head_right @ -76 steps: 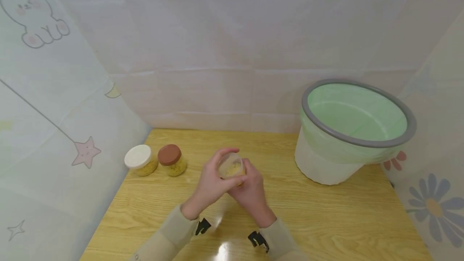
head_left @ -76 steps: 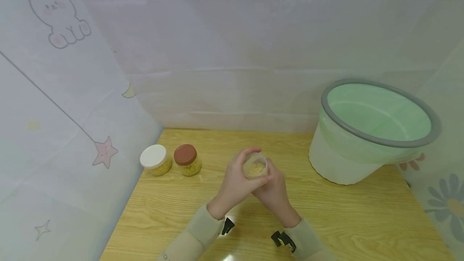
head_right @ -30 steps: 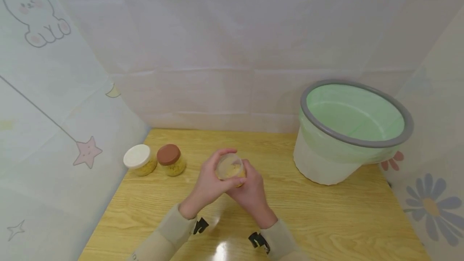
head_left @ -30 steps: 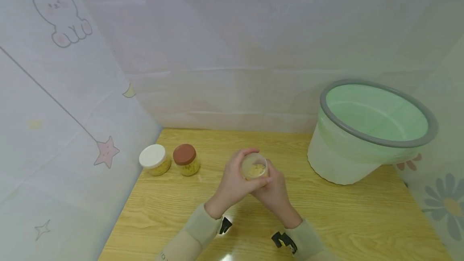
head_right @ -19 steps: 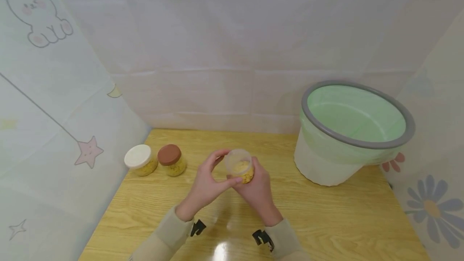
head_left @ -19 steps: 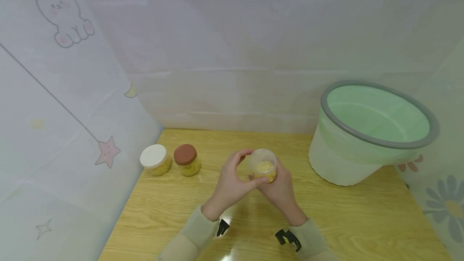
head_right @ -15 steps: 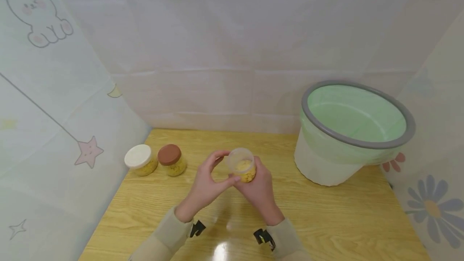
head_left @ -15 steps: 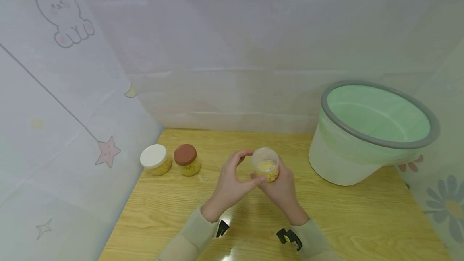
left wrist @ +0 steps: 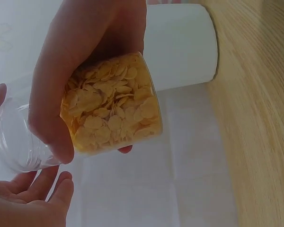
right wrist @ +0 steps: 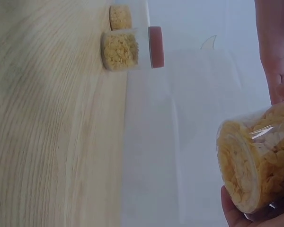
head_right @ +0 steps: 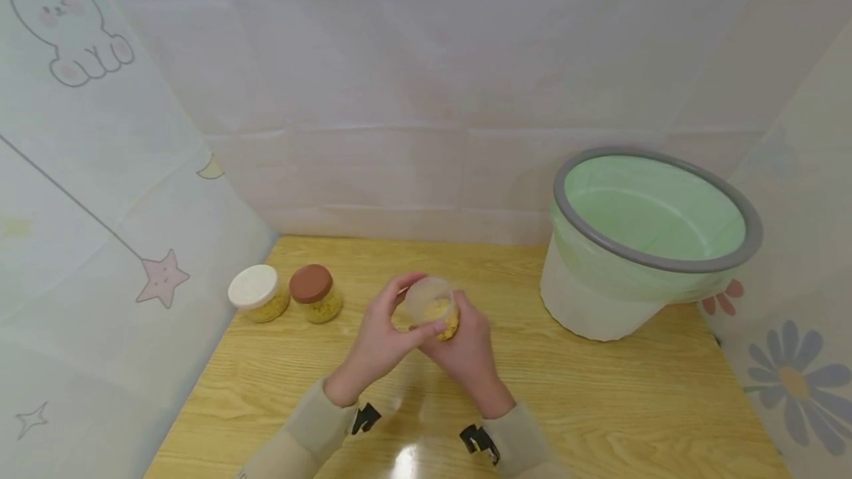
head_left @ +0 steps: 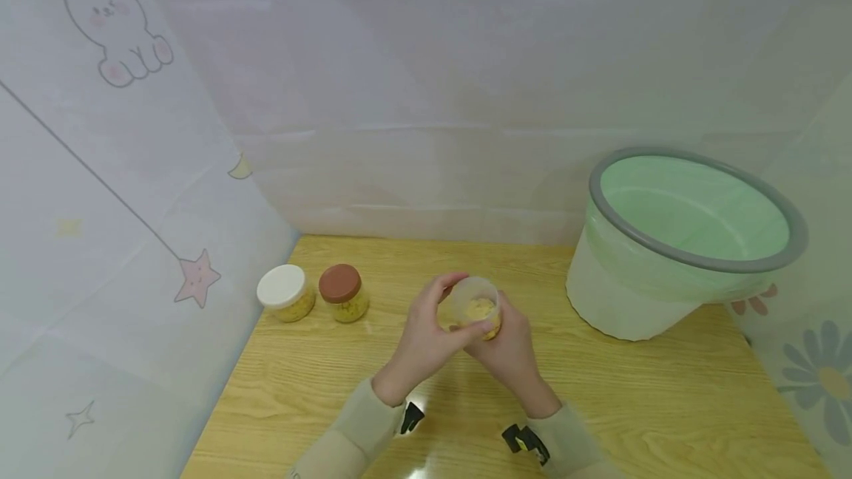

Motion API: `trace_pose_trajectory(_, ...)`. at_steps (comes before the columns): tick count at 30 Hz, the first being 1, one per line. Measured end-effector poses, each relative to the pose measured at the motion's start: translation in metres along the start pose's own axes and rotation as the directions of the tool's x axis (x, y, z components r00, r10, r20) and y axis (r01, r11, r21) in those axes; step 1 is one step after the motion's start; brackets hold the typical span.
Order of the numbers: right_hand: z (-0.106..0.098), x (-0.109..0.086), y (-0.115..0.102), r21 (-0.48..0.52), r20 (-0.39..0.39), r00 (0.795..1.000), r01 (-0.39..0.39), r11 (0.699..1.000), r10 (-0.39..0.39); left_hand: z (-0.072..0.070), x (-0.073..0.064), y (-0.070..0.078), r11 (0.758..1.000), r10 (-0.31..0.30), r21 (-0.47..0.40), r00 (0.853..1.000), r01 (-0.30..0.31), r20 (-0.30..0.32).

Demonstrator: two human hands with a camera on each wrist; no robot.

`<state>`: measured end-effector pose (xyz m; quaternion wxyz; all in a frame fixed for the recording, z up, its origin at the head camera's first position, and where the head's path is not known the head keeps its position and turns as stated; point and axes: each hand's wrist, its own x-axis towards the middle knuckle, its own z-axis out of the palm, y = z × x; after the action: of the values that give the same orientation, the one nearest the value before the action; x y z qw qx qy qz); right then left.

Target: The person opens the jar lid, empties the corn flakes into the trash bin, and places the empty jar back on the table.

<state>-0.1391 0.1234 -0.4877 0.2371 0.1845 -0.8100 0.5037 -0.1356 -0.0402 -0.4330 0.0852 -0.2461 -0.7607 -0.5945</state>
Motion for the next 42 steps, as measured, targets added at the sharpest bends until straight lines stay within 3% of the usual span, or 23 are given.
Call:
trace_pose_trajectory(9,0.009,-0.003,-0.003,0.013,0.023,0.999,0.043,0.999,-0.043,0.002,0.0,0.001,0.999,-0.039,0.005,0.999,0.039,0.001)
trace_pose_trajectory(20,0.004,-0.003,-0.001,-0.058,0.008,1.0,0.029,0.998,-0.028,0.0,-0.002,0.001,1.0,-0.02,-0.004,1.0,0.02,0.007)
trace_pose_trajectory(34,-0.004,-0.002,0.005,0.001,0.003,0.998,-0.063,0.998,0.063,-0.003,-0.002,0.002,0.999,0.001,0.041,1.0,-0.001,0.007)
trace_pose_trajectory(42,-0.009,-0.001,0.008,-0.013,-0.008,0.989,-0.145,0.989,0.145,-0.01,-0.005,0.0,0.998,-0.032,0.048,0.999,0.034,-0.038)
